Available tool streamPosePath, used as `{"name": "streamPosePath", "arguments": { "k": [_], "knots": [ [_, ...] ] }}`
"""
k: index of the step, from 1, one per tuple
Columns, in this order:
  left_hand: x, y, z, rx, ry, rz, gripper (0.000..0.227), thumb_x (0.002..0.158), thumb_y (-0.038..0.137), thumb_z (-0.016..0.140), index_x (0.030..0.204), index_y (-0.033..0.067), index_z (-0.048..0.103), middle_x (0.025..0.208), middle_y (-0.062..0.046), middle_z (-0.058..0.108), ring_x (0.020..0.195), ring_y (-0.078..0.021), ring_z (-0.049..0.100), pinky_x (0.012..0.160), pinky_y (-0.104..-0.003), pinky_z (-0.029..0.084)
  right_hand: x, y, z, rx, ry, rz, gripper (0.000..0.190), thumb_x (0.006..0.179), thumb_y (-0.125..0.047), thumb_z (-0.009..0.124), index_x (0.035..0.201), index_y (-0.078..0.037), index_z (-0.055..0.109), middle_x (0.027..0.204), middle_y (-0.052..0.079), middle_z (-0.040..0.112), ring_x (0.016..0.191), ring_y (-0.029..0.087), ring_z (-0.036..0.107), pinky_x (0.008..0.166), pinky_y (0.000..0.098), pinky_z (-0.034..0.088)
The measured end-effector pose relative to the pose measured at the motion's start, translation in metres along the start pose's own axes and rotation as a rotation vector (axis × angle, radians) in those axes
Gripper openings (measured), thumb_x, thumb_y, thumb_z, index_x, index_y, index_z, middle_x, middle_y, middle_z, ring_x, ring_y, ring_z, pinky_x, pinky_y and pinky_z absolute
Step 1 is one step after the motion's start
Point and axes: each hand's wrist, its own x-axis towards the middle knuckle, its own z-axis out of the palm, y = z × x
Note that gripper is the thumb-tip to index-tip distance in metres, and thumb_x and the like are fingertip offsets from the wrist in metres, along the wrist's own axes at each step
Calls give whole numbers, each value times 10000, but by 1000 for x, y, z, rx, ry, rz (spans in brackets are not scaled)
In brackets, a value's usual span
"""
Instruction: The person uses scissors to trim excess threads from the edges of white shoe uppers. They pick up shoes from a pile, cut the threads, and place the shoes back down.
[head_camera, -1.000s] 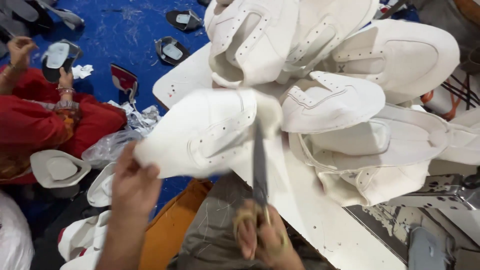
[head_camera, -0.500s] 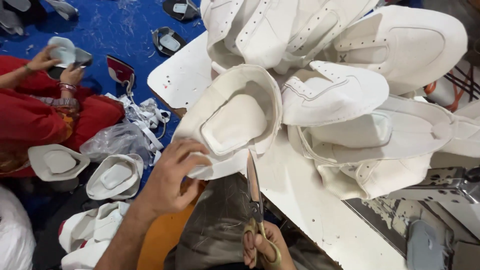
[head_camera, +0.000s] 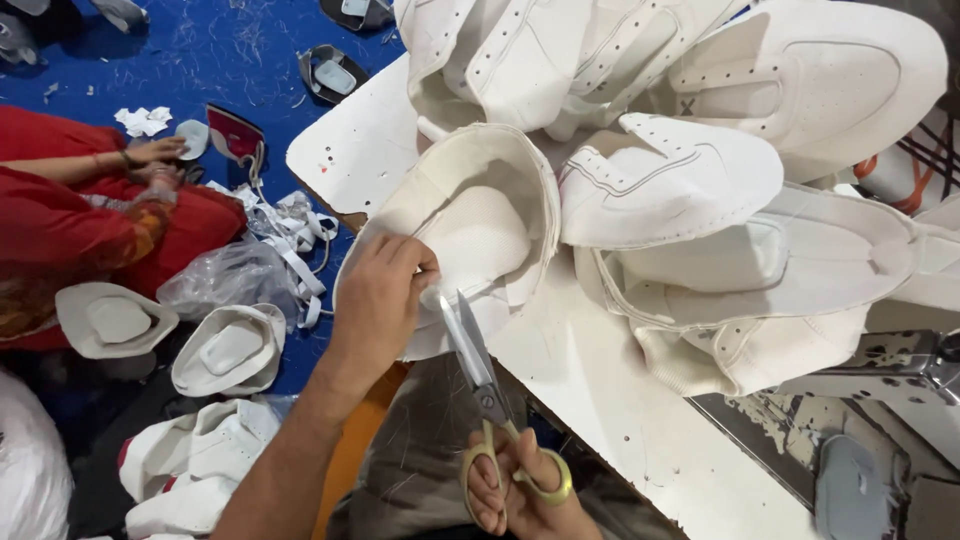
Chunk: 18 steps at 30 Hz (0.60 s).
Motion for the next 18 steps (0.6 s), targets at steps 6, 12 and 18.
{"name": "streamPosePath", "arguments": {
  "k": [6, 12, 18],
  "knots": [
    [-4, -15, 13, -62, 81, -62, 106, 933, 93, 729, 944, 37, 640, 923, -93, 662, 894, -249, 630, 776, -406, 521, 14, 2, -17, 112, 103, 21, 534, 980, -535, 647, 1010, -13, 536, 684, 43, 485, 579, 150, 524, 518, 238, 442],
    [13, 3, -33, 78, 240, 109, 173, 874, -25, 664, 1041, 17, 658, 1064, -132, 637, 1010, -310, 608, 838, -411, 528, 13, 0, -7, 145, 100, 43, 596, 917, -589, 640, 1051, -13, 559, 684, 50, 492, 584, 165, 535, 537, 250, 451],
    [16, -10, -26, 300, 134, 173, 74, 871, 28, 666, 939, 13, 640, 1077, -139, 630, 993, -303, 606, 815, -399, 535, 30, -17, 13, 102, 15, 60, 705, 864, -699, 561, 1065, -24, 579, 686, 62, 505, 598, 200, 556, 537, 272, 449]
  ]
}}
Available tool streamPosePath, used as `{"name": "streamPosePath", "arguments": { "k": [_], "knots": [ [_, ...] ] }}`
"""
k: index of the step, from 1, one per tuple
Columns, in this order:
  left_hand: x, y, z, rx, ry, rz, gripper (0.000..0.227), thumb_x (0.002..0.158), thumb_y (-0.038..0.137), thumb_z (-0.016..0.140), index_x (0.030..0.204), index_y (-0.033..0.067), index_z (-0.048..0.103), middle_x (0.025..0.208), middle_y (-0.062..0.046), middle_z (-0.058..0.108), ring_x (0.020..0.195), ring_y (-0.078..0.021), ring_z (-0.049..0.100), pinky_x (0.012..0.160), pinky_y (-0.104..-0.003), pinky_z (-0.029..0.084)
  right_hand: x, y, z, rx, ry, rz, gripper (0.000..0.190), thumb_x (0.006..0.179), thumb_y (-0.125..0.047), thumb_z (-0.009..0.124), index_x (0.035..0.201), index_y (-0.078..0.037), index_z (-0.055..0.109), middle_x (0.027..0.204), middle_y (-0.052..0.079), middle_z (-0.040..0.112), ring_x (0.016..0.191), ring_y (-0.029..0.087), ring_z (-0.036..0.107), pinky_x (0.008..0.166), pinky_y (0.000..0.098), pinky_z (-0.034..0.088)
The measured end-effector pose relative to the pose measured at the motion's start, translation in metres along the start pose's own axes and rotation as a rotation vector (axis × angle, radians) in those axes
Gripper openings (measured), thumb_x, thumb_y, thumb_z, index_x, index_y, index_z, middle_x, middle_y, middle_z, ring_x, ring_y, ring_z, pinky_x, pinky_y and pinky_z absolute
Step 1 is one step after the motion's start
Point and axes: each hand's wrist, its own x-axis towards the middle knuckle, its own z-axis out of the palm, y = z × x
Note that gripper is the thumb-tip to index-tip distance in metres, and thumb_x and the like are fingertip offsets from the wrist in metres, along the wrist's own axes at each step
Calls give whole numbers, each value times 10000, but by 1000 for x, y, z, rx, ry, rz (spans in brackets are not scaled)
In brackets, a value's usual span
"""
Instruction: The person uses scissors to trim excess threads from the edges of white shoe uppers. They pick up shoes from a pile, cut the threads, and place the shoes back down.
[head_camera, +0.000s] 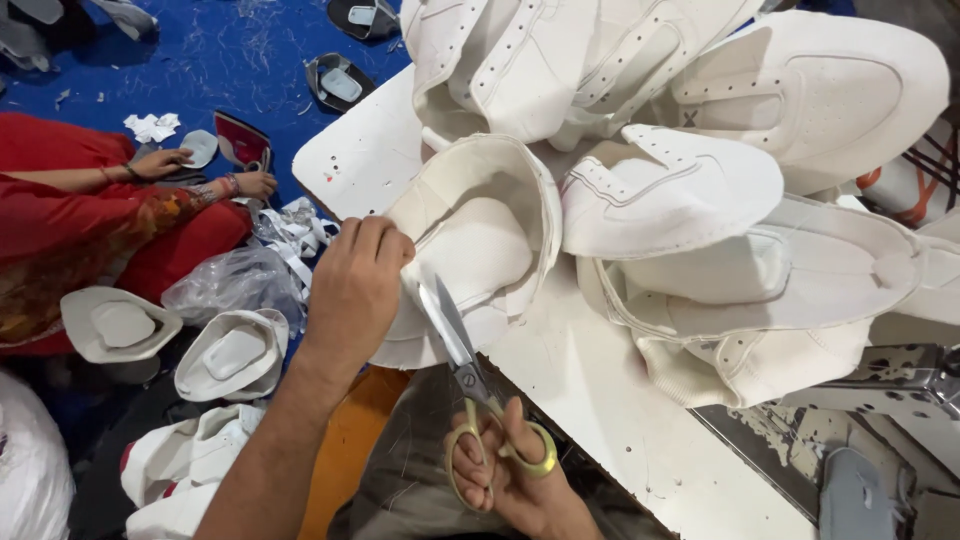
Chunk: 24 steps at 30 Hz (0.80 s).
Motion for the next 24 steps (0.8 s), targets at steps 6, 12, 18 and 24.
{"name": "streamPosePath", "arguments": {
  "k": [6, 12, 18, 24],
  "knots": [
    [-25, -16, 16, -143, 121, -151, 43, 933, 3, 656, 952, 19, 621, 934, -99, 596, 896, -245, 603, 750, -369, 522, 13, 1, -9, -5, 33, -53, 549, 964, -562, 651, 988, -22, 558, 666, 37, 490, 570, 155, 532, 498, 232, 431],
    [-23, -42, -40, -67, 506, -565, 176, 1012, 76, 640, 1123, 12, 519, 1035, -86, 536, 927, -228, 574, 816, -372, 515, -16, 16, -24, 32, -190, -183, 520, 911, -541, 700, 912, -49, 531, 651, 7, 503, 549, 100, 515, 503, 199, 468],
    [-78, -15, 0, -879, 24, -793, 237, 975, 188, 653, 1165, 49, 628, 1038, -54, 675, 955, -154, 636, 837, -331, 536, -32, 33, -52, -38, -298, -315, 573, 909, -533, 781, 995, -31, 520, 729, -1, 530, 621, 86, 503, 565, 206, 430],
    [-62, 0, -42, -373, 300, -183, 218, 916, 20, 719, 1097, 139, 740, 1140, -44, 659, 1124, -206, 623, 916, -329, 553, -33, 64, -89, -137, -398, -543, 514, 946, -400, 748, 1093, 42, 531, 761, 58, 542, 675, 175, 520, 604, 325, 404]
  ]
}}
